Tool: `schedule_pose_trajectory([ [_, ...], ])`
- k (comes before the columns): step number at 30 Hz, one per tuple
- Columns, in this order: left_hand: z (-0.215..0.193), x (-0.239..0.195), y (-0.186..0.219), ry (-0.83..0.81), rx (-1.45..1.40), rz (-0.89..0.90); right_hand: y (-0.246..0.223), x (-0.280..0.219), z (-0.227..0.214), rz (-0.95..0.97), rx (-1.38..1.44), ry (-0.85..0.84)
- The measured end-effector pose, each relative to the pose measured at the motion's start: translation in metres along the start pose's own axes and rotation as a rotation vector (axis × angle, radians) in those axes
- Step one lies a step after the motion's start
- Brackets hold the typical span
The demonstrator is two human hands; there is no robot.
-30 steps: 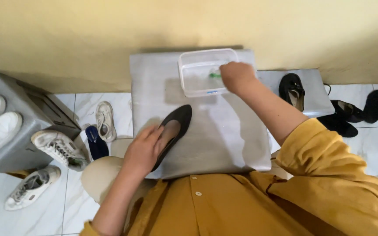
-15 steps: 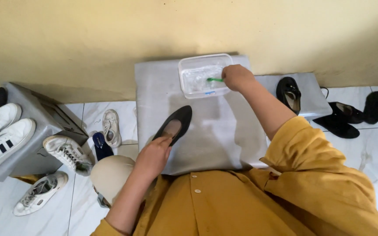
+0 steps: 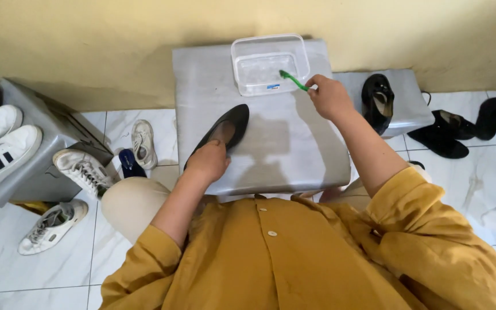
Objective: The person scrubs a black platform shoe with a green toothbrush, repeatedly dipping the brush into a plastic container of water. After finishing the first shoe, they place it aside and begin scrubbing a black high-heeled shoe in the same manner.
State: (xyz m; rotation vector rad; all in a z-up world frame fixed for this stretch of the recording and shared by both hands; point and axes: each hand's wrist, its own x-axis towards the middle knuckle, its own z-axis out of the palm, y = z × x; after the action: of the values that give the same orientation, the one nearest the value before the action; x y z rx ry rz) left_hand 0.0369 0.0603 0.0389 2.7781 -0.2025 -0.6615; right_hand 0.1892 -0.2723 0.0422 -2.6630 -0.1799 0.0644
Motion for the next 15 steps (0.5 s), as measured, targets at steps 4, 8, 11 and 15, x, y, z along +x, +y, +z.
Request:
schedule_pose_trajectory([
  [4,-0.012,0.011,0.009,-0.1,-0.031,0.04,0.004,-0.013,0.003,0.028,0.084,0.012],
  [8,0.002,0.047,-0.008,-0.126,-0.128,0.127,0.022,-0.031,0.015,0.013,0.371,0.026],
  [11,-0.012,0.054,-0.012,-0.159,-0.251,0.158,0.001,-0.06,-0.001,0.069,0.652,-0.001],
  [15,0.024,0.052,-0.043,-0.111,-0.611,0.448,0.004,-0.093,0.015,0.211,0.881,-0.089],
])
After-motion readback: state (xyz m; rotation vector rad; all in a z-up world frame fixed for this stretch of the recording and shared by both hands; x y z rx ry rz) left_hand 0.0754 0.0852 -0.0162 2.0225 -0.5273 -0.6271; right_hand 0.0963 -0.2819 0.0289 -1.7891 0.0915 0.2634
